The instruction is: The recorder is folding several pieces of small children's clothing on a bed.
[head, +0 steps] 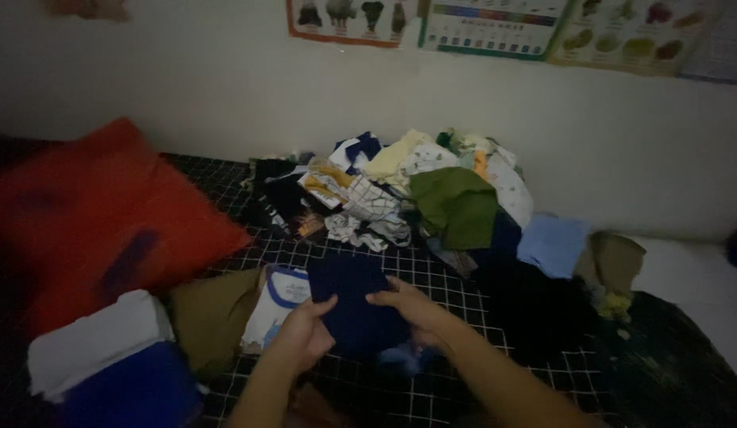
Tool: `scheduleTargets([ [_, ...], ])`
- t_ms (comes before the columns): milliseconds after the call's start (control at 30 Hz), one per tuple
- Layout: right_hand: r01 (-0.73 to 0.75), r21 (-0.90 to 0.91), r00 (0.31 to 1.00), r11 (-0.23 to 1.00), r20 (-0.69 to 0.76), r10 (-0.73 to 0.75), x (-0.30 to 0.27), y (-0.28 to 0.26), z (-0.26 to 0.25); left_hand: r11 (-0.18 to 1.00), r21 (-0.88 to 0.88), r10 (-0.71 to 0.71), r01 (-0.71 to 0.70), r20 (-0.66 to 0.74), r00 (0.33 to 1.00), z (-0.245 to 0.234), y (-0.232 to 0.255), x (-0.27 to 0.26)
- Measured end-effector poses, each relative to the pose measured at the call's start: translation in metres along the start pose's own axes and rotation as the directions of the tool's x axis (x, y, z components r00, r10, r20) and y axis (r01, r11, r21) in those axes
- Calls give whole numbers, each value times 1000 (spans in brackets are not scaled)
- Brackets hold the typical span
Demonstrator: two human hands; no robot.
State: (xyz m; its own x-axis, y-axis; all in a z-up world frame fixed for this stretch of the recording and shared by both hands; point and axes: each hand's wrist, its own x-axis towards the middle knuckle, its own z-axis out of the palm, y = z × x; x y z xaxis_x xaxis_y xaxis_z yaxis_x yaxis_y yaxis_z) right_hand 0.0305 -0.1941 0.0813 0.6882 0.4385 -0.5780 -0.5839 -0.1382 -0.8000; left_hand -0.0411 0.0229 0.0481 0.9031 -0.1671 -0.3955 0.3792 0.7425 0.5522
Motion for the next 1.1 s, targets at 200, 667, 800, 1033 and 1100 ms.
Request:
scheduleTargets([
  [200, 135, -732, 987, 668, 157, -27, 29, -23, 73, 992, 82, 87, -92, 56, 995, -59, 43, -86],
  [667, 862, -504, 468, 45, 761, -449, 129, 50, 344, 725, 637, 665, -262, -550, 505, -317, 66, -194],
  [800, 711, -643, 412, -284, 708, -574, 163, 112, 348, 775, 631, 595, 40, -749, 292, -364, 44, -189],
  [1033, 816, -545, 359, -192, 739, -571, 145, 79, 278, 469, 861, 882, 194, -467, -59, -403, 22, -159],
  [1100, 814, -556, 349, -168, 699, -624, 163, 76, 227, 403, 874, 909, 272, -349, -226, -367, 29, -156],
])
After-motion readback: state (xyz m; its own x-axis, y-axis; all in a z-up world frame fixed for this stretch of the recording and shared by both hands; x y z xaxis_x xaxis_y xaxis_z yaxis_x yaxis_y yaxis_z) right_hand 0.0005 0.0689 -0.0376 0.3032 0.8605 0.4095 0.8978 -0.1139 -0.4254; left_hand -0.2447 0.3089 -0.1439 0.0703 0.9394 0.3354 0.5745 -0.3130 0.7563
